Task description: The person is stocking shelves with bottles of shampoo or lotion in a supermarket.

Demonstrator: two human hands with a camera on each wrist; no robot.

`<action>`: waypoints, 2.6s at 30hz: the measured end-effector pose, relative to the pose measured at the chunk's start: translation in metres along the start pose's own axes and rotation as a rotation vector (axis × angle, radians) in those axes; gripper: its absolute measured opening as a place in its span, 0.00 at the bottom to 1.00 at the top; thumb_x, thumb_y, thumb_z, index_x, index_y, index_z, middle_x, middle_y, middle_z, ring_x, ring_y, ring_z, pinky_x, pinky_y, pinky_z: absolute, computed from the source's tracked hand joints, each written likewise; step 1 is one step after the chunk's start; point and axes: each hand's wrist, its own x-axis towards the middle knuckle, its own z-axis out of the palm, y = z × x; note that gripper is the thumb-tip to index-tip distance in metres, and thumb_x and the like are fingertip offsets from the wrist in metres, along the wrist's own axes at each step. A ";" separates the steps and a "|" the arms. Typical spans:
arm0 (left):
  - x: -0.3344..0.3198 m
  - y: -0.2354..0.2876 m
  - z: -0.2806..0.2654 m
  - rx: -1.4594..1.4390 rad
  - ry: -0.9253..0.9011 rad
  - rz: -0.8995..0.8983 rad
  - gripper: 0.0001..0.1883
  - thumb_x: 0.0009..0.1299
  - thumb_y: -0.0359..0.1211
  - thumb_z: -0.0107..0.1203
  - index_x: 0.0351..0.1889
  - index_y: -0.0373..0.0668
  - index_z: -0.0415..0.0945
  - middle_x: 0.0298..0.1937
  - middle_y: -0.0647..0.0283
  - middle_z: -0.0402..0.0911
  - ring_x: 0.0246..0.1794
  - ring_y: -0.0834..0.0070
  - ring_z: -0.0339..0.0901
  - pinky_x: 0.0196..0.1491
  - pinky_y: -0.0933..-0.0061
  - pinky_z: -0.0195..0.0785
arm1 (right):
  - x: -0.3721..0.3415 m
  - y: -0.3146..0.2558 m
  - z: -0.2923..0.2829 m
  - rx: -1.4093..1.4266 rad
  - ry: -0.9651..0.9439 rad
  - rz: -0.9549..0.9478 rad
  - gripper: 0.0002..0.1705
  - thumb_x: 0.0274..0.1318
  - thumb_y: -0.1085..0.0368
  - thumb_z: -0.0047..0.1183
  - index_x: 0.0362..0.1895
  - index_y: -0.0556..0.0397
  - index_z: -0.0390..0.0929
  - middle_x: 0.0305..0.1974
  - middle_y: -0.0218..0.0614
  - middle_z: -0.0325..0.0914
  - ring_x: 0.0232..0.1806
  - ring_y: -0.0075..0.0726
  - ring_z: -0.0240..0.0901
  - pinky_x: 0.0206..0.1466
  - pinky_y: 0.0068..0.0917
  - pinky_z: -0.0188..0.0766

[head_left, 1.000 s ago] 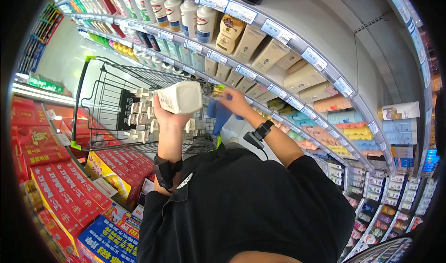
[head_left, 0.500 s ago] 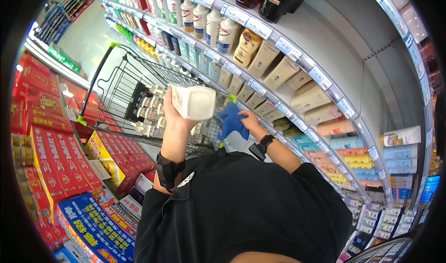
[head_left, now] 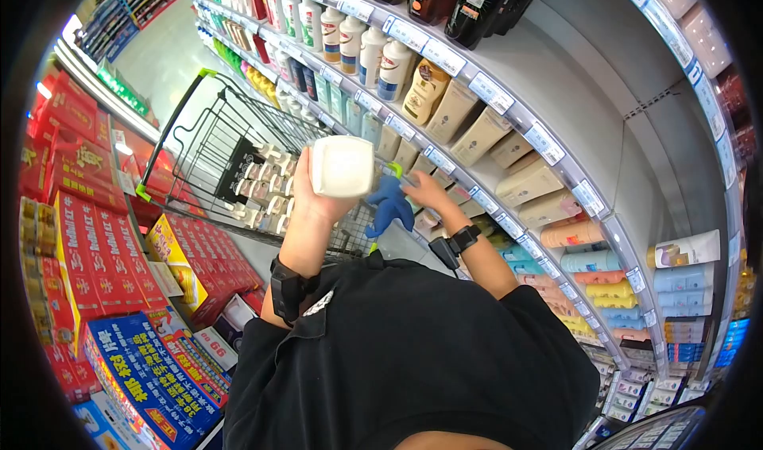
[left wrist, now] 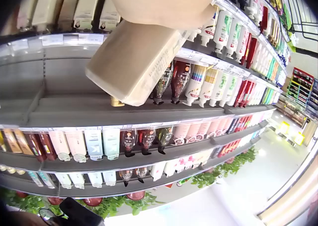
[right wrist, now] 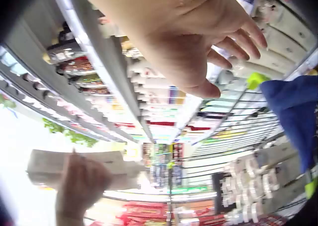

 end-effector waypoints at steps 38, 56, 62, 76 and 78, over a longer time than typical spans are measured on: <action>-0.025 -0.066 0.092 -0.184 -0.290 -0.400 0.21 0.71 0.46 0.37 0.53 0.44 0.69 0.48 0.58 0.75 0.49 0.68 0.73 0.52 0.65 0.69 | -0.125 -0.192 -0.129 -0.179 0.048 -1.181 0.36 0.26 0.62 0.67 0.50 0.47 0.74 0.46 0.34 0.76 0.51 0.43 0.71 0.57 0.39 0.63; 0.011 -0.064 0.096 -0.179 -0.158 -0.386 0.24 0.71 0.52 0.39 0.53 0.46 0.70 0.47 0.57 0.76 0.47 0.66 0.75 0.48 0.61 0.71 | -0.117 -0.189 -0.113 0.006 0.420 -1.219 0.40 0.30 0.58 0.68 0.55 0.45 0.69 0.52 0.32 0.73 0.57 0.39 0.68 0.64 0.47 0.55; 0.011 -0.059 0.133 0.051 -0.078 -0.289 0.25 0.70 0.52 0.39 0.54 0.46 0.69 0.48 0.57 0.76 0.47 0.64 0.75 0.49 0.60 0.71 | -0.134 -0.194 -0.138 -0.290 0.273 -1.296 0.32 0.32 0.63 0.65 0.50 0.35 0.75 0.51 0.29 0.73 0.59 0.39 0.66 0.65 0.52 0.52; 0.015 -0.037 0.137 0.115 -0.271 -0.153 0.35 0.60 0.48 0.53 0.59 0.32 0.63 0.51 0.47 0.74 0.53 0.55 0.73 0.53 0.55 0.71 | -0.121 -0.151 -0.138 -0.006 0.524 -1.056 0.36 0.31 0.69 0.66 0.52 0.35 0.70 0.55 0.38 0.63 0.60 0.40 0.61 0.63 0.42 0.58; 0.014 -0.036 0.133 0.217 -0.331 -0.085 0.36 0.58 0.47 0.55 0.58 0.32 0.63 0.51 0.46 0.74 0.53 0.55 0.73 0.52 0.56 0.71 | -0.108 -0.130 -0.127 0.424 0.387 -0.924 0.35 0.32 0.69 0.67 0.51 0.46 0.69 0.56 0.40 0.62 0.61 0.39 0.60 0.62 0.40 0.59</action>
